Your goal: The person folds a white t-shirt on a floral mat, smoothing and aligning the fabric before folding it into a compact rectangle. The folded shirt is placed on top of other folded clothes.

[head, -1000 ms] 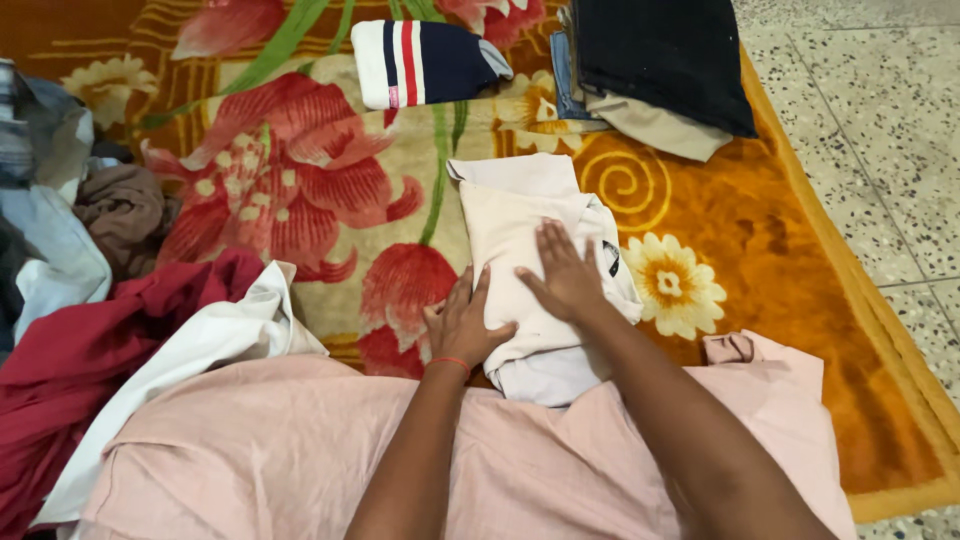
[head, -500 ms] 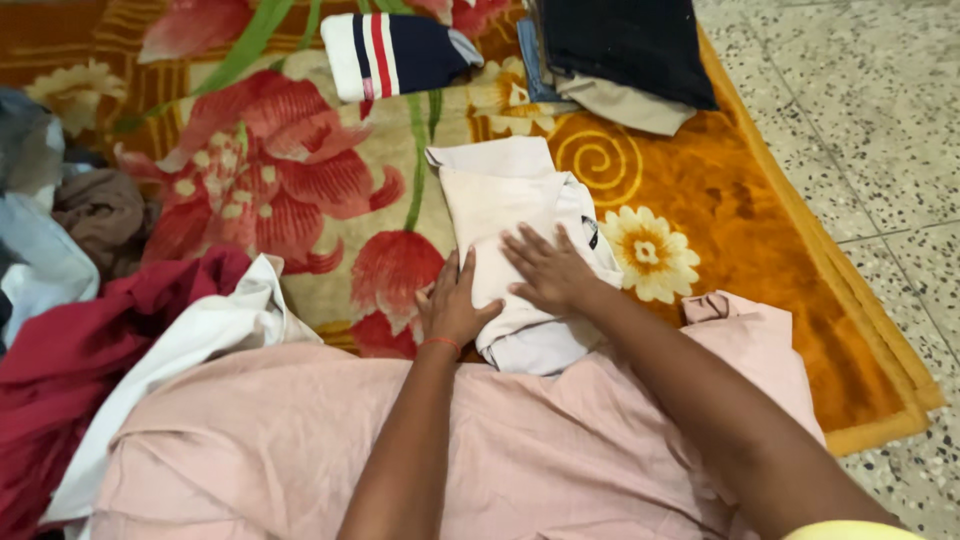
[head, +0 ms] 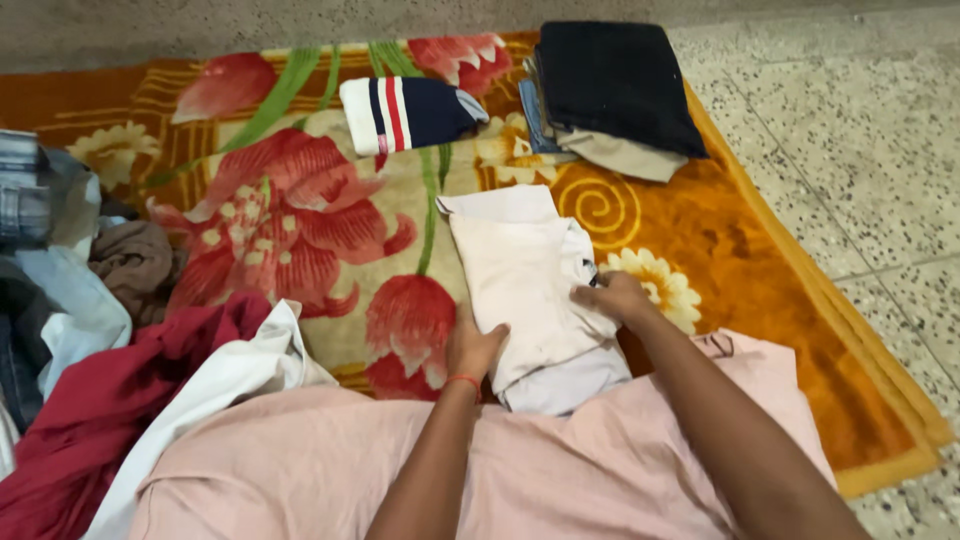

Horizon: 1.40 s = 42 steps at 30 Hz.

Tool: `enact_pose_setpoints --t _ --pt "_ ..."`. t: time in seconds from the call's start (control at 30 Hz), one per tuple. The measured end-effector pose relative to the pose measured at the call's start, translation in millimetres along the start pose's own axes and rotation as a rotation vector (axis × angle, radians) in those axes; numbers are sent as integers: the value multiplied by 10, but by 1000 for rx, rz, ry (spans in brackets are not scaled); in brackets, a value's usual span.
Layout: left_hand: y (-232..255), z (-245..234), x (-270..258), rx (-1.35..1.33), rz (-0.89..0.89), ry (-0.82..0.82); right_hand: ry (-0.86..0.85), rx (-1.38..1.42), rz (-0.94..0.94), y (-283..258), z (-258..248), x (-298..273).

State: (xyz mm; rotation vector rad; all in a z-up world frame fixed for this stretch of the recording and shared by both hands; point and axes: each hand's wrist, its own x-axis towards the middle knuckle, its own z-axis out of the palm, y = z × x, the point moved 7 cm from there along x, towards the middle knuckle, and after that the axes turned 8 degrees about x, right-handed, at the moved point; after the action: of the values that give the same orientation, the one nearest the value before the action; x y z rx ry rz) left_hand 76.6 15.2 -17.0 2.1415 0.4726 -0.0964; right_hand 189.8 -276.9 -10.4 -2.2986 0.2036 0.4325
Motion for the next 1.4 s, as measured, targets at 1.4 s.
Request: enact_pose_setpoints --t 1.4 --pt "375 -444 444 -875 -113 -186 -333 1123 -148 -525 -155 -53"
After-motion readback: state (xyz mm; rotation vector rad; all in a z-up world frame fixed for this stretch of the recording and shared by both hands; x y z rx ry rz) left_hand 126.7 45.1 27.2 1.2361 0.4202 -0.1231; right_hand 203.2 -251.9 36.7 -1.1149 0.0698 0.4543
